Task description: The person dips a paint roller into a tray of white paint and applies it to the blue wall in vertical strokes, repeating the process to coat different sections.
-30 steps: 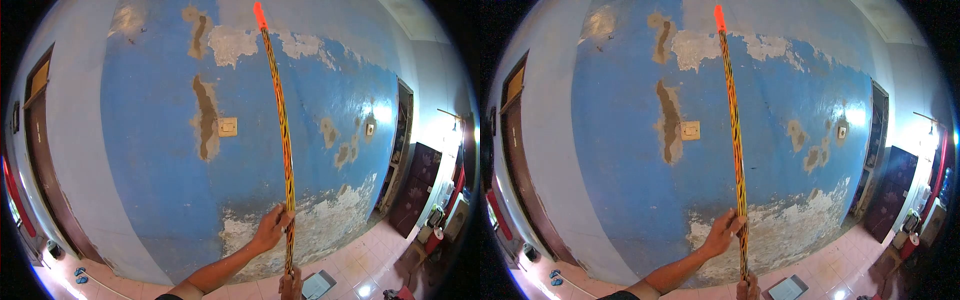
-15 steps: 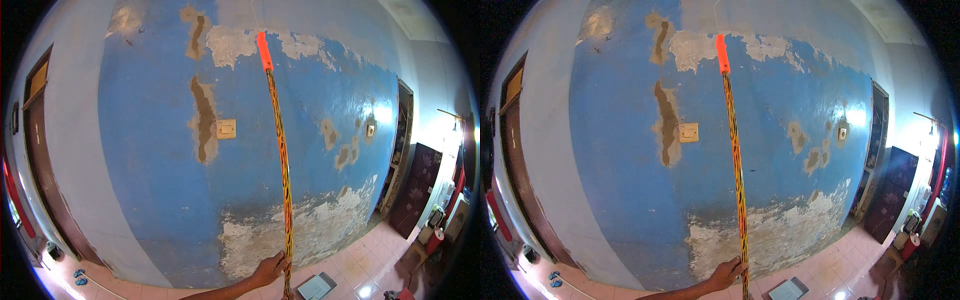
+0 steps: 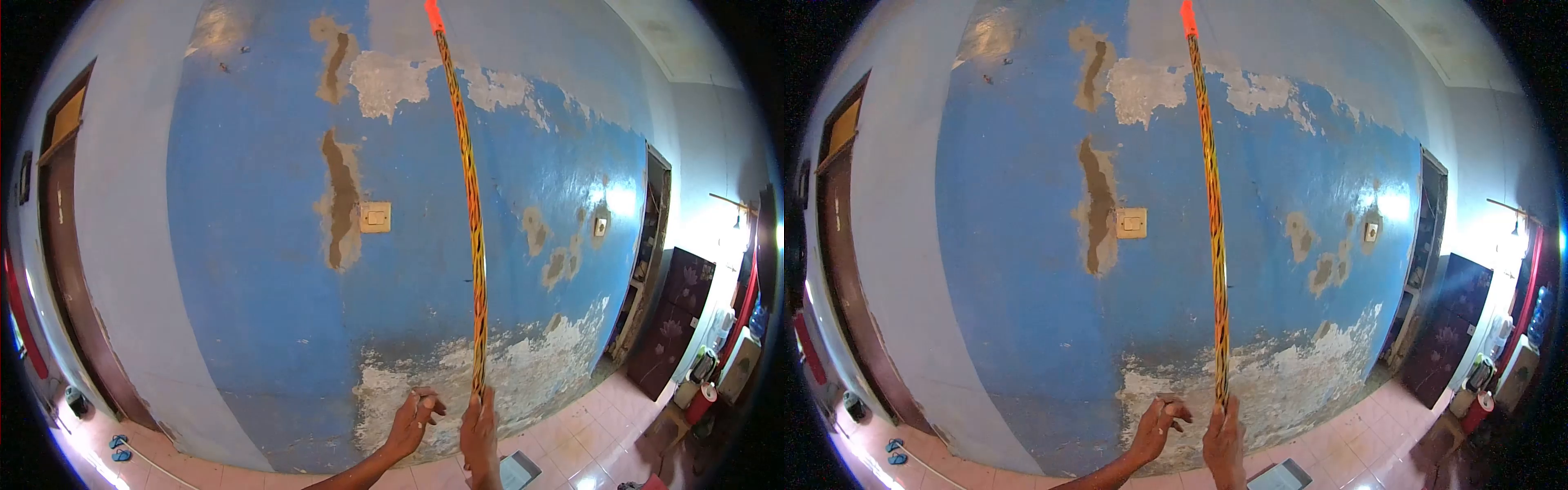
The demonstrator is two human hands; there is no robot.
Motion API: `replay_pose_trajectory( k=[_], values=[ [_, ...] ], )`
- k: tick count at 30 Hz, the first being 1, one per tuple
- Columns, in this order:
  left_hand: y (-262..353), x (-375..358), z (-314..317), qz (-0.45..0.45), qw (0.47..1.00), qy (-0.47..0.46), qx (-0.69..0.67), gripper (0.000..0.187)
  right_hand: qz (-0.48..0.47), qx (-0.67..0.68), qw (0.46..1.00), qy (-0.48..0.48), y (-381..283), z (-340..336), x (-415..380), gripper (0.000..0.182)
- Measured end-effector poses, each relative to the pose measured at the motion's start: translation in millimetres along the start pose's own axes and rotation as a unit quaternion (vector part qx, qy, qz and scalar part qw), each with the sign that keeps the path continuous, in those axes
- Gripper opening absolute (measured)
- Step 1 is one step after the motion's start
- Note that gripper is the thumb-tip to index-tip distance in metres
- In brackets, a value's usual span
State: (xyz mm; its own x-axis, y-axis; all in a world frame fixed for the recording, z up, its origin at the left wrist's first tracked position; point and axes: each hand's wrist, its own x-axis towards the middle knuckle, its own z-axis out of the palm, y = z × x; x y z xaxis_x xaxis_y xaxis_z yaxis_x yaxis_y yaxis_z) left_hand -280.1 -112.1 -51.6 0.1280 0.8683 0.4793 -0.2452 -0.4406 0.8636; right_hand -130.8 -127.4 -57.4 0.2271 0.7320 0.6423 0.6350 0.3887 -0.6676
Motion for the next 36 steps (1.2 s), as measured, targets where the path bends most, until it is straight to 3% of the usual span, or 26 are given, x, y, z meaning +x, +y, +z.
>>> replay_pose_trajectory(
  k=[3, 5, 6, 8, 11, 15, 18, 20, 22, 25, 29, 33, 36],
  values=[
    [-12.4, -6.4, -12.2, -0.011, 1.0, 0.0, 0.007, 0.039, 0.003, 0.05, 0.995, -0.081, -29.6, -12.7, 39.7, 0.049],
    [-20.8, -11.3, -17.1, -0.016, 0.999, 0.0, -0.032, 0.041, 0.096, 0.054, 0.992, -0.057, -61.9, -20.9, 63.8, 0.052],
    [-20.0, -12.4, -18.5, -0.016, 0.999, 0.001, -0.032, 0.041, 0.096, 0.054, 0.992, -0.058, -81.1, -30.3, 70.8, 0.052],
    [-18.7, -14.3, -21.1, -0.042, 0.999, -0.004, 0.002, 0.043, 0.181, 0.125, 0.967, -0.125, -111.5, -49.3, 74.7, 0.055],
    [-25.2, -15.2, -26.8, -0.041, 0.999, -0.008, -0.003, 0.045, 0.112, 0.07, 0.99, -0.048, -57.6, -21.3, 56.3, 0.055],
    [-17.5, -12.5, -23.9, -0.089, 0.996, -0.001, 0.013, 0.048, 0.158, 0.078, 0.981, -0.086, -17.2, -11.8, 2.5, 0.055],
    [-23.1, -3.4, -14.8, -0.097, 0.994, -0.038, 0.022, 0.052, 0.088, 0.028, 0.995, -0.026, 44.3, 15.1, -56.7, 0.043],
    [-22.3, 7.3, -5.6, -0.05, 0.994, -0.091, 0.03, 0.056, 0.019, 0.007, 0.999, -0.026, 78.7, 24.5, -100.0, 0.04],
    [-21.0, 17.7, 8.6, -0.033, 0.993, -0.099, 0.05, 0.056, 0.05, 0.02, 0.998, -0.036, 98.5, 26.8, -140.8, 0.039],
    [-18.5, 20.9, 24.9, -0.014, 0.991, -0.11, 0.076, 0.054, 0.131, 0.055, 0.988, -0.059, 105.7, 23.8, -178.0, 0.036],
    [2.5, 24.5, 42.7, 0.007, 0.988, -0.111, 0.105, 0.053, 0.084, 0.083, 0.993, 0.008, 90.8, 12.3, -174.5, 0.036],
    [41.7, 51.3, 50.0, 0.029, 0.977, -0.135, 0.161, 0.05, 0.119, 0.066, 0.991, -0.015, 82.9, 8.1, -137.0, 0.036],
    [57.0, 71.7, 57.0, 0.071, 0.983, -0.132, 0.109, 0.053, 0.123, 0.05, 0.991, -0.02, 51.0, -5.4, -93.5, 0.035]
  ],
)
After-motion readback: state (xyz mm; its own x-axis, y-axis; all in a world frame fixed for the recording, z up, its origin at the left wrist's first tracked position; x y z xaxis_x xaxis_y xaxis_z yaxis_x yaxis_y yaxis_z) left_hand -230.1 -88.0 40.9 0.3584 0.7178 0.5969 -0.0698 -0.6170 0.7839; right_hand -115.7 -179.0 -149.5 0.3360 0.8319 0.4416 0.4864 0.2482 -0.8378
